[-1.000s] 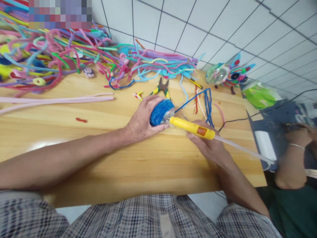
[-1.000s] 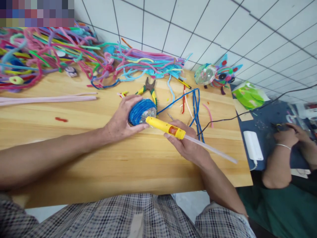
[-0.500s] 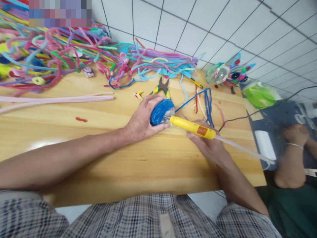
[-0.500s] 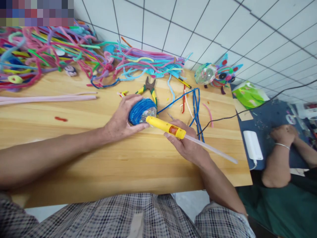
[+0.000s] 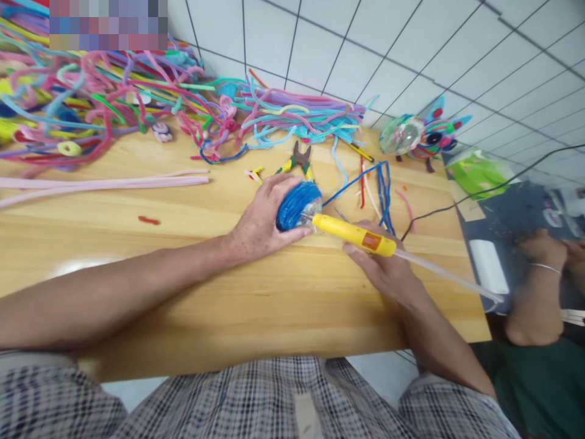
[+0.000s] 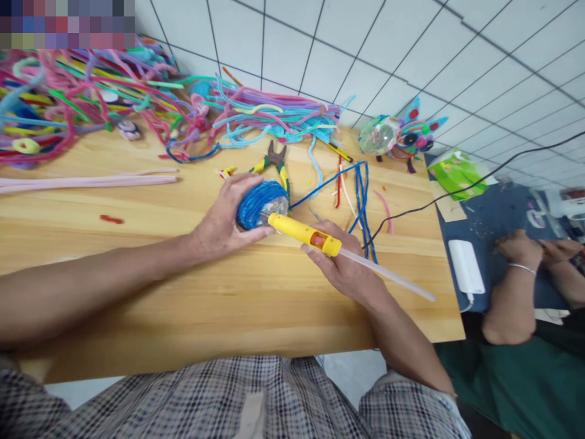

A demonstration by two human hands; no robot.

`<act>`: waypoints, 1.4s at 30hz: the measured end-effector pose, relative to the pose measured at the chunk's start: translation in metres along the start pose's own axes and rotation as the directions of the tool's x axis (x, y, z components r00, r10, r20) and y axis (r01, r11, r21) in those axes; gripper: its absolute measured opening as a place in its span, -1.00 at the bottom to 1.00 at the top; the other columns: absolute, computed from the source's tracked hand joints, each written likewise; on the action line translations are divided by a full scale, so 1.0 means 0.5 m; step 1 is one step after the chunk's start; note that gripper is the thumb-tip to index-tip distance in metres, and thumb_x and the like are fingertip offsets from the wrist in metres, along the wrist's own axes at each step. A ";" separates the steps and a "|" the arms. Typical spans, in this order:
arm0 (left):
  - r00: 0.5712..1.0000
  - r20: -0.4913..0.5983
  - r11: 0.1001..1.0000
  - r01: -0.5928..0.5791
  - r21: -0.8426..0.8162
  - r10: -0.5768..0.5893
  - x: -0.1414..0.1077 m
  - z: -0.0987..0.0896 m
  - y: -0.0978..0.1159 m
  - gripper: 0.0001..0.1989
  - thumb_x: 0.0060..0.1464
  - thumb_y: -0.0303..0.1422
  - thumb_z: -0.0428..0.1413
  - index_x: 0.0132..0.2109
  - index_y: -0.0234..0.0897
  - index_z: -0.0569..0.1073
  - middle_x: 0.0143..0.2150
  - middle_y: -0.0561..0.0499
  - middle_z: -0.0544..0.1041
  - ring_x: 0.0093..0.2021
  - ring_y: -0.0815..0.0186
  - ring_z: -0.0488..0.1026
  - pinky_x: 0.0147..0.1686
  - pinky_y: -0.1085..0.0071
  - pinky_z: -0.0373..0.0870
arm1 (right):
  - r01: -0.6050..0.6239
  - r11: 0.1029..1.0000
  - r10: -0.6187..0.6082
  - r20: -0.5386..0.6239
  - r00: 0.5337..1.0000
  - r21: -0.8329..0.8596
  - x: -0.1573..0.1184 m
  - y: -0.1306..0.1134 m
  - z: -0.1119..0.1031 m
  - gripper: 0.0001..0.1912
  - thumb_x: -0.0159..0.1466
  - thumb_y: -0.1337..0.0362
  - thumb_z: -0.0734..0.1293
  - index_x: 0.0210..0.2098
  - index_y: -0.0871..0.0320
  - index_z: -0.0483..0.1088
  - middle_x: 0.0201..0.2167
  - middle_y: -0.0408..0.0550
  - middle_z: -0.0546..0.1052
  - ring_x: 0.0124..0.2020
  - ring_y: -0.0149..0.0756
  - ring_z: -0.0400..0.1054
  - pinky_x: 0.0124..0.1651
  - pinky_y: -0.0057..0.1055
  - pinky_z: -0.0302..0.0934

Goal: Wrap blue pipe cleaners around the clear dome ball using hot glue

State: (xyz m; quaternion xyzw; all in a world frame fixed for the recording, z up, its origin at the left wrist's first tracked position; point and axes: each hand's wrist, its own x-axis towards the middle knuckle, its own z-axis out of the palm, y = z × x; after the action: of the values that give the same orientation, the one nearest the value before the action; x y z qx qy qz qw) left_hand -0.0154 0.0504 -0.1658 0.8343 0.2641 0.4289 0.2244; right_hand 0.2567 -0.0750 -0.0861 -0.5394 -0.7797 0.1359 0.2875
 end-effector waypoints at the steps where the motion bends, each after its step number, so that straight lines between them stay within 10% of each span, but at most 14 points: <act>1: 1.000 0.003 1.000 0.002 0.002 -0.002 0.000 0.000 0.000 -0.05 0.23 -0.03 0.46 0.56 -0.11 0.19 0.49 -0.28 0.41 0.53 -0.17 0.37 0.54 -0.23 0.38 | -0.005 1.000 0.005 0.004 1.000 -0.004 0.000 0.000 0.000 -0.89 0.57 0.11 0.38 -0.01 -0.03 0.46 -0.18 -0.10 0.68 -0.22 -0.17 0.61 -0.14 -0.23 0.50; 42: 1.000 0.011 1.000 0.026 0.016 -0.026 0.002 0.003 0.003 -0.01 0.16 -0.10 0.50 0.55 -0.12 0.19 0.48 -0.27 0.41 0.53 -0.16 0.37 0.55 -0.20 0.37 | 0.019 0.999 -0.021 -0.038 0.999 -0.039 -0.005 0.007 0.002 -0.89 0.56 0.10 0.38 -0.04 -0.05 0.48 -0.14 -0.06 0.69 -0.16 -0.11 0.63 -0.11 -0.17 0.54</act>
State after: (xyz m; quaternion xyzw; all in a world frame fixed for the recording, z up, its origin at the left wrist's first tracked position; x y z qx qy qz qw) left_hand -0.0133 0.0497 -0.1650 0.8350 0.2769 0.4191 0.2246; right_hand 0.2593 -0.0761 -0.0896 -0.5396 -0.7818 0.1077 0.2933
